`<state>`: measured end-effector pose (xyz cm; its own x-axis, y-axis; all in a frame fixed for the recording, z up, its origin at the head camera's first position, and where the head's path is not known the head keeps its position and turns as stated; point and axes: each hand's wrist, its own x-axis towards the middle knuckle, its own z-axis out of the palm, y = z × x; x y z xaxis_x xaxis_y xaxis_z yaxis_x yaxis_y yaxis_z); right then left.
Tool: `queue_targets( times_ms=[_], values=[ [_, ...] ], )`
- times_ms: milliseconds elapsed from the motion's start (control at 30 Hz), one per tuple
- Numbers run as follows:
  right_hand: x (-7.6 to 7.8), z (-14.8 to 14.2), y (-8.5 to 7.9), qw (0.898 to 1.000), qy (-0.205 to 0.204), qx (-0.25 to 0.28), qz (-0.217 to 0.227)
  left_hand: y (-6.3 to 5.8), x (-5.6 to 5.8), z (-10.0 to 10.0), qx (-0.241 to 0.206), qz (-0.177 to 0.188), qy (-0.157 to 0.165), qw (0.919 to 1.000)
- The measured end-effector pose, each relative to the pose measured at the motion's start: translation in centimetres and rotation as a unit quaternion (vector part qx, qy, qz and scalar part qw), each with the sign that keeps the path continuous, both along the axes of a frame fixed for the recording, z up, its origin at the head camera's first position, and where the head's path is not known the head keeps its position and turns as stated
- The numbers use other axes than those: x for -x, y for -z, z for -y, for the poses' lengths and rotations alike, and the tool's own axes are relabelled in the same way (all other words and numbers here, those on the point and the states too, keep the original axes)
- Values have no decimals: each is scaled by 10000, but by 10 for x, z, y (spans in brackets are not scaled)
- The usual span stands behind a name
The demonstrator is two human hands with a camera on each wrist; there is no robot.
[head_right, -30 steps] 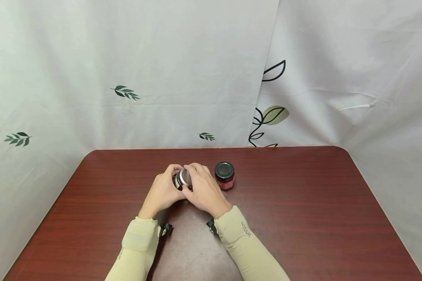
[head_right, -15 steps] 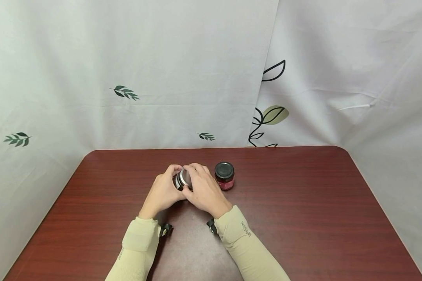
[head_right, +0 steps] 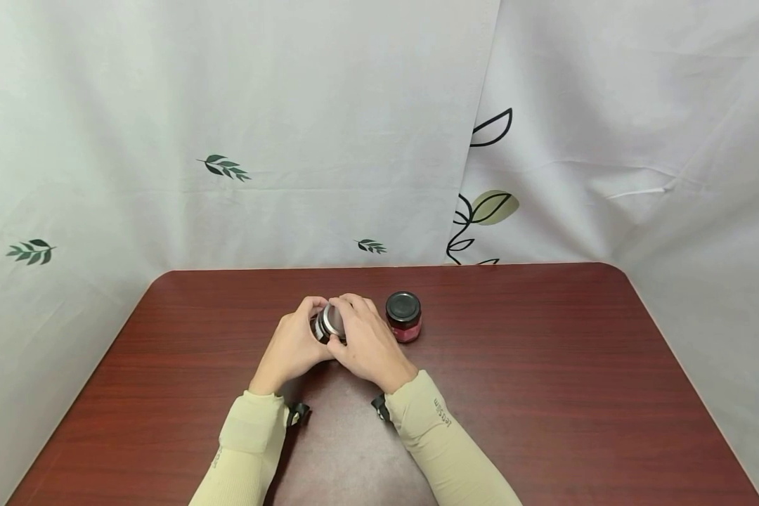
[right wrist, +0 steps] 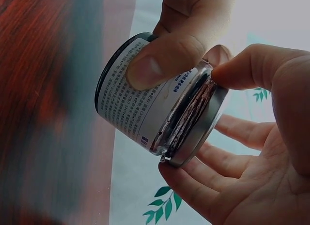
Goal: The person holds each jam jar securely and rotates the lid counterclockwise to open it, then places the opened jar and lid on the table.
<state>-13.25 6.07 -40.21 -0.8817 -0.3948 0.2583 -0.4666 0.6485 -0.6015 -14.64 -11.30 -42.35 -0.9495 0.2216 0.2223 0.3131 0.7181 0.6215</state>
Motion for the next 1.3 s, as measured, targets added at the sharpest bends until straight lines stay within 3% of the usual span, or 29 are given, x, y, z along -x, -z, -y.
queue_targets(
  times_ms=[1300],
  values=[
    [-1,2,1,9998,81,151,-38,2,1,0,-42,-20,44,10000]
  ],
)
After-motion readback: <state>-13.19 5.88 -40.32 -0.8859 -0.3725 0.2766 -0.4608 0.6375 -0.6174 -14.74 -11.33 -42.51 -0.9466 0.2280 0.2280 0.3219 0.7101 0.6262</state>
